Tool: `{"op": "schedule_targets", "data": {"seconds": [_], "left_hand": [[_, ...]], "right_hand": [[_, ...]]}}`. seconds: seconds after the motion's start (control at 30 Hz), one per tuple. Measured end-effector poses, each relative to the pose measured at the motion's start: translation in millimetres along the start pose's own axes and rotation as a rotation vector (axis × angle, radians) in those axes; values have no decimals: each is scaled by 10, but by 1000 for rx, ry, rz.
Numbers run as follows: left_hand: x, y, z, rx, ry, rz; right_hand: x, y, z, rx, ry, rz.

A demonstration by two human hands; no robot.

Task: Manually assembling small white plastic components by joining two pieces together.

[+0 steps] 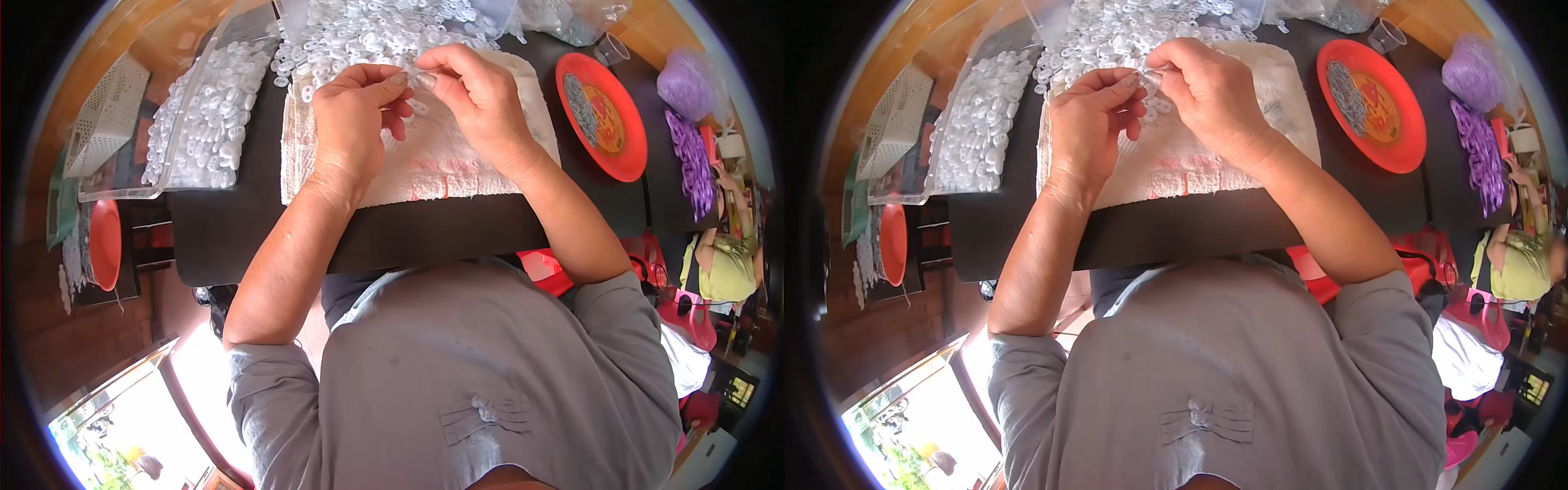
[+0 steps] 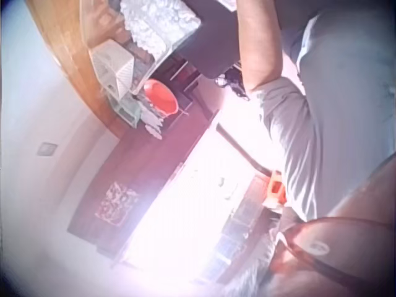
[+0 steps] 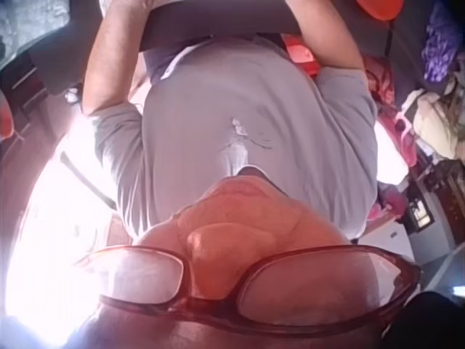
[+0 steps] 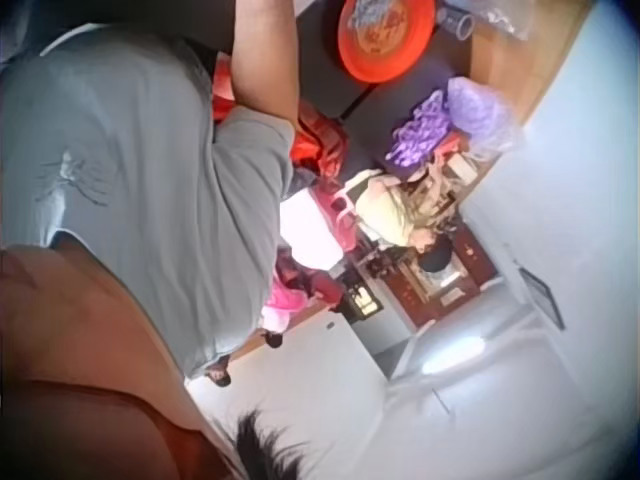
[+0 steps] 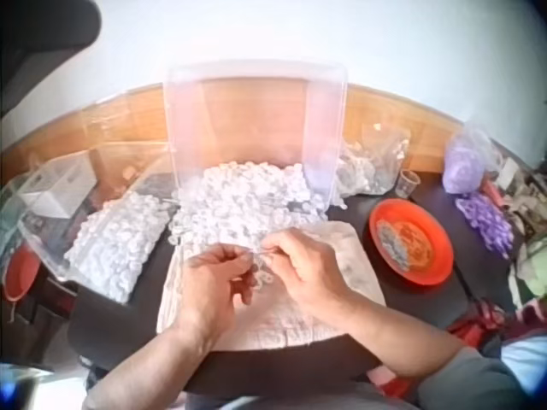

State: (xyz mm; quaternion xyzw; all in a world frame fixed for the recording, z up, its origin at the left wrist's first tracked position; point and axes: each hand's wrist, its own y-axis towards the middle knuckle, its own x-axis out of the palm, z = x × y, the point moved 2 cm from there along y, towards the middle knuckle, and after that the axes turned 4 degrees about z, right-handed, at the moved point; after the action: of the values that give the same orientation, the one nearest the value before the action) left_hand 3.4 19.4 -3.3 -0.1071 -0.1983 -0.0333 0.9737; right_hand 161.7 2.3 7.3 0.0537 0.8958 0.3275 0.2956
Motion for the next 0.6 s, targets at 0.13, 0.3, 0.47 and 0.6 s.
{"op": "schedule_targets", "data": {"seconds": [0.13, 0.3, 0.47, 0.6], "left_hand": [[48, -43, -8, 14, 14, -19], [81, -67, -35, 21, 36, -26], [55, -46, 5, 70, 59, -17], [39, -1, 42, 105, 38, 36]], "right_hand": [[0, -16, 24, 1, 16, -20], [-15, -22, 27, 115, 87, -62], [33, -24, 9, 262, 320, -87], [59, -18, 101, 313, 384, -53]]}}
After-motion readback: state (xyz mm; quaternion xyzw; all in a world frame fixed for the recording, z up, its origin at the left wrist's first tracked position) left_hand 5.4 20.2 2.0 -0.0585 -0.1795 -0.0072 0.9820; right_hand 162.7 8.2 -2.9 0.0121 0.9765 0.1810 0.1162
